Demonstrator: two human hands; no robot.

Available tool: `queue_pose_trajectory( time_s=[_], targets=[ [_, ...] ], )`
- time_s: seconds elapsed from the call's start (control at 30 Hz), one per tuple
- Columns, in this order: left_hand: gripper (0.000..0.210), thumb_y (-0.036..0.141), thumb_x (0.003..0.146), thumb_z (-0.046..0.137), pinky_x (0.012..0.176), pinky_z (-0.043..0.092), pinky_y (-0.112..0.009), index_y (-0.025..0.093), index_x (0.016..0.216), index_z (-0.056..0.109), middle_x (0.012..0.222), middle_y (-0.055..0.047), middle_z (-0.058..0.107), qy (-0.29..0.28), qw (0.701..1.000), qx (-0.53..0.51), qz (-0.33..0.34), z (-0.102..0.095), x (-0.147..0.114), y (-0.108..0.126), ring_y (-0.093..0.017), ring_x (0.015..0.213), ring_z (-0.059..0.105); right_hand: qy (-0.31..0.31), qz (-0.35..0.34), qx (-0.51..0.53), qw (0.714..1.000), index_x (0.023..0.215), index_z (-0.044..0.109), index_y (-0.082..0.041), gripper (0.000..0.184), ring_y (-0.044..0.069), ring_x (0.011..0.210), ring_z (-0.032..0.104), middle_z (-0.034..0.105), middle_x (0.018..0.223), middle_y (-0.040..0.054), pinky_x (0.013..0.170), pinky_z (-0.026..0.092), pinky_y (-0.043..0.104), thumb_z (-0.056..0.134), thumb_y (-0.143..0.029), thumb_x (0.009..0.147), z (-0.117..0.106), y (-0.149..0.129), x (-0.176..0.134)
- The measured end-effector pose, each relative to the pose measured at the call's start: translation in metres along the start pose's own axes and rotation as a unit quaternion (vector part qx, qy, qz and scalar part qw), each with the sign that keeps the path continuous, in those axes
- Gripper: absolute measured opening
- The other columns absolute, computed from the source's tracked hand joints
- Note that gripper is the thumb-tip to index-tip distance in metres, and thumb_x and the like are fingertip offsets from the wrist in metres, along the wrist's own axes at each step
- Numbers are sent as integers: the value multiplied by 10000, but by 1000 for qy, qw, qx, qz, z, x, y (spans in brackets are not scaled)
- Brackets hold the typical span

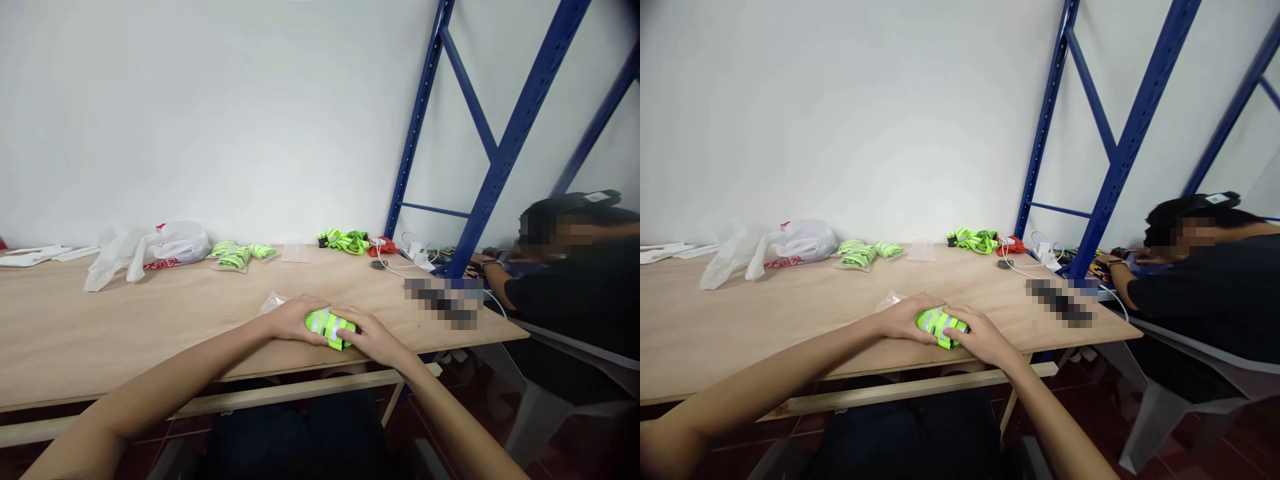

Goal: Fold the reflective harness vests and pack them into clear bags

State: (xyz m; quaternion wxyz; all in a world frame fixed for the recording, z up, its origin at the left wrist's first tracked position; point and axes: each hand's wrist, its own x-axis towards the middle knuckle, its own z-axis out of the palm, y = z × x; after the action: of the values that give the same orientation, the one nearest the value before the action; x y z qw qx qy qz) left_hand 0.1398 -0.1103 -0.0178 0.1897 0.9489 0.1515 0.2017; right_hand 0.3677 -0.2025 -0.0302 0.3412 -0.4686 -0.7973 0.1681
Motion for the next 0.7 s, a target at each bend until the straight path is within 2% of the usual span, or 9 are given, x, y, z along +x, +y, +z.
queue_pose_trajectory(
  time_s=[0.07,0.13,0.3,0.4,0.53,0.7],
  targets=[
    [836,640,718,766,1097,383,-410,207,1400,551,1386,-121,601,-7,1000,-4,-6,0,0,-4,-313,1263,552,-38,5,-1,999,1402,574,-235,650,296,1315,532,571,1441,99,1118,408,447,763,-394,800,-6,5,-6],
    [887,656,703,769,1122,363,-418,206,1427,522,1427,-126,567,-24,1000,-15,-7,-1,-1,-7,-316,1306,523,-39,-4,-5,999,1428,549,-238,722,309,1331,519,556,1458,101,1128,401,466,795,-386,765,-8,8,-9],
    [1090,666,623,820,1154,325,-446,175,1506,411,1512,-172,465,-60,998,-25,-22,-4,-4,-10,-344,1374,452,-5,-14,-1,1000,1376,600,-216,639,309,1271,569,610,1392,117,1090,436,461,772,-355,777,0,3,-3],
    [1055,656,633,821,1137,346,-444,197,1497,426,1483,-162,499,-47,998,-26,-14,-4,-3,-8,-343,1346,480,2,1,19,1000,1360,588,-224,630,290,1199,608,639,1345,104,1031,474,426,768,-307,762,3,-7,2],
    [933,612,673,820,1098,391,-428,216,1448,486,1414,-137,566,-39,999,-25,18,-4,1,-4,-333,1288,531,-6,31,42,999,1245,589,-244,521,247,1044,647,691,1195,47,916,507,372,759,-280,754,2,-17,7],
    [946,599,698,808,1118,381,-430,205,1479,447,1453,-144,532,-47,998,-22,25,-8,1,-3,-333,1314,514,-11,23,66,997,1182,599,-235,443,234,1025,632,689,1147,36,895,497,351,731,-261,760,1,-14,10]
  ],
)
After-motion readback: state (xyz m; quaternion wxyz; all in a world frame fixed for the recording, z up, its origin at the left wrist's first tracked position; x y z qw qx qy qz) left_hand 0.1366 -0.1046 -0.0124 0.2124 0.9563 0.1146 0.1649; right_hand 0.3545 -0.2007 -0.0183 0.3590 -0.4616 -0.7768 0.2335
